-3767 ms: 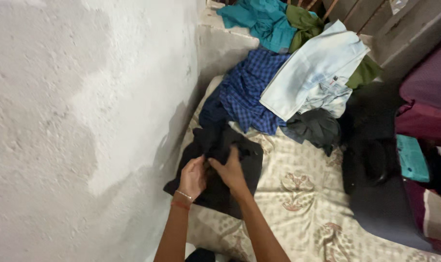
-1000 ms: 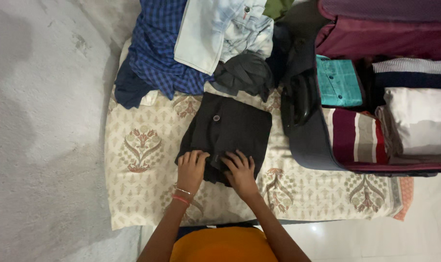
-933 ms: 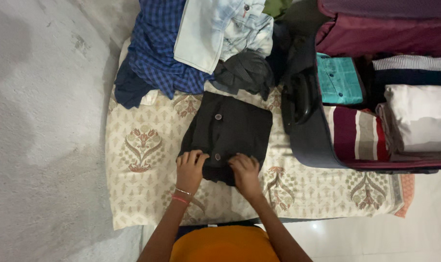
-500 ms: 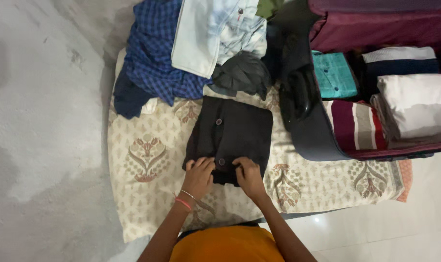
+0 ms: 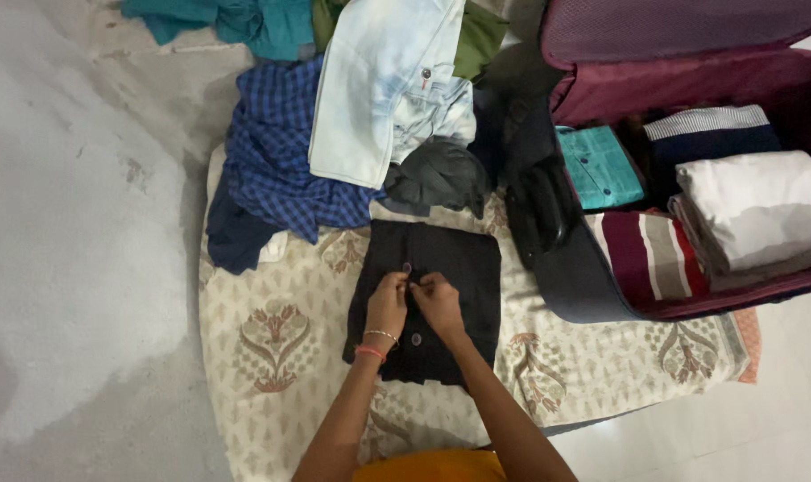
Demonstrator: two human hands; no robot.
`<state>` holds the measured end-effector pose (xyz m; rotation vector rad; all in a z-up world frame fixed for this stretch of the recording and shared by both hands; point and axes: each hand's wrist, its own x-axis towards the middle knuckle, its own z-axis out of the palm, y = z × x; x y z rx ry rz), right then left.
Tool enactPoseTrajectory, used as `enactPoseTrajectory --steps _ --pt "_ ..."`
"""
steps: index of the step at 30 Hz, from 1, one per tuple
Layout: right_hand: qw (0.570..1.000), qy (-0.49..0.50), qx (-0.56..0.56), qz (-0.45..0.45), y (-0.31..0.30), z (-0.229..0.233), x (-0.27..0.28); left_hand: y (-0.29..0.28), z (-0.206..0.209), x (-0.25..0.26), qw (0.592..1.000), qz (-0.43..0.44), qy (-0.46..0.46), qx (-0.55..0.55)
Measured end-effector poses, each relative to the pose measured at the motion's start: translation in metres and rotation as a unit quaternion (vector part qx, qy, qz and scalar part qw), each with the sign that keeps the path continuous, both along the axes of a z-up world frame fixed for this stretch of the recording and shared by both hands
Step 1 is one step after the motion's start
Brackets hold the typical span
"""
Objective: The person folds a black shirt on a bed, buttons it, and places it into an open suitcase. They then fold a pair of light blue jeans on the bed.
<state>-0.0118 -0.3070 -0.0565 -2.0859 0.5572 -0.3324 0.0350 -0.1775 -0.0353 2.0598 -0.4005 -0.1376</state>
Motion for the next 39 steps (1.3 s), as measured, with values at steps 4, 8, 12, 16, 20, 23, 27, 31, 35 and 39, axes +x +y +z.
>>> enactPoseTrajectory --steps 4,8,12,16,20,23,27,31,35,39 --pt "0.993 0.060 0.097 -0.016 -0.009 -0.010 -0.007 0.001 -0.025 0.001 0.995 0.007 0.066 -0.068" --pt "0.990 0.057 0.131 -0.022 -0.006 -0.013 -0.012 0.002 -0.037 0.002 0.990 0.016 0.112 -0.084" --pt "0.993 0.041 0.099 -0.050 0.003 0.003 -0.007 -0.004 -0.035 0.007 0.983 0.053 0.154 -0.090" --pt "0.989 0.135 0.018 -0.053 0.009 0.044 0.006 -0.003 -0.020 0.014 0.970 0.064 0.209 -0.102" --pt "0.995 -0.016 -0.094 -0.034 0.011 0.052 0.010 -0.009 -0.009 0.021 0.962 0.091 0.225 -0.124" --pt "0.997 -0.053 -0.019 -0.049 0.001 0.039 0.007 -0.014 0.002 0.024 0.965 0.090 0.223 -0.103" --pt "0.988 0.045 0.141 -0.039 -0.023 0.021 -0.001 -0.024 0.008 0.025 0.974 0.106 0.188 -0.075" --pt "0.950 0.112 0.288 -0.039 -0.050 0.016 -0.004 -0.032 0.023 0.021 0.993 0.082 0.057 -0.069" --pt "0.909 0.100 0.401 -0.060 -0.056 0.031 -0.002 -0.035 0.042 0.021 0.996 0.047 0.076 0.027" --pt "0.946 0.079 0.314 -0.023 -0.049 0.050 0.003 -0.036 0.027 0.028 0.988 0.043 0.123 0.079"
